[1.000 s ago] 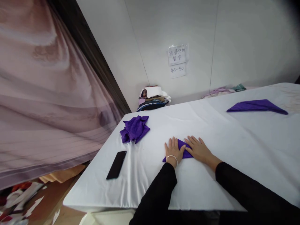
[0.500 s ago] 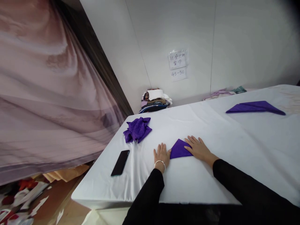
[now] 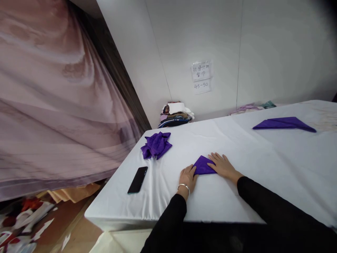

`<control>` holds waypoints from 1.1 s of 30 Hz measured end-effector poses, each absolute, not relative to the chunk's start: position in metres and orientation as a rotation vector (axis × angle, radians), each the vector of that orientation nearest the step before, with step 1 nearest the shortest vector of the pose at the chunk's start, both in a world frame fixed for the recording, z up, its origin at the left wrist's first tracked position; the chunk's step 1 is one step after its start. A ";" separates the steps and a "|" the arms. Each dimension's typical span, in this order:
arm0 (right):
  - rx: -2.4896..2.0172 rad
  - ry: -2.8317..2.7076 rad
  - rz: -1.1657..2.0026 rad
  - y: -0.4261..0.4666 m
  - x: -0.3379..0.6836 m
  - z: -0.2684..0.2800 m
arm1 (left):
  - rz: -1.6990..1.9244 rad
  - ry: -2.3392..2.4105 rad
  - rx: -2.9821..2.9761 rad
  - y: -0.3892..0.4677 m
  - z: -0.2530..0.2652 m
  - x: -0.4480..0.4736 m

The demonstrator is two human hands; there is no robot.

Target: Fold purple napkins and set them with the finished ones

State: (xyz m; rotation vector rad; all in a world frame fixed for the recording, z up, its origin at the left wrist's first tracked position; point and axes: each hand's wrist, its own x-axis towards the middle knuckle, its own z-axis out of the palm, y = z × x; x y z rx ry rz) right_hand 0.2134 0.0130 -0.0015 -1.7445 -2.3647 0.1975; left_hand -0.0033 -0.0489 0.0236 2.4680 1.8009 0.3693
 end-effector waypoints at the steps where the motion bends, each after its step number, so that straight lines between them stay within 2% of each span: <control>1: -1.749 -2.359 0.200 0.012 0.214 -0.001 | 0.354 1.804 2.475 -0.049 0.024 -0.003; 14: -1.629 -2.350 0.264 -0.021 0.222 -0.003 | 0.250 1.897 2.481 -0.017 0.022 -0.013; 21: -1.639 -2.345 0.193 -0.031 0.222 -0.007 | 0.335 1.513 2.642 -0.041 0.014 0.034; 33: -1.611 -2.350 0.202 -0.052 0.221 -0.007 | 0.372 1.492 2.654 -0.014 0.011 0.019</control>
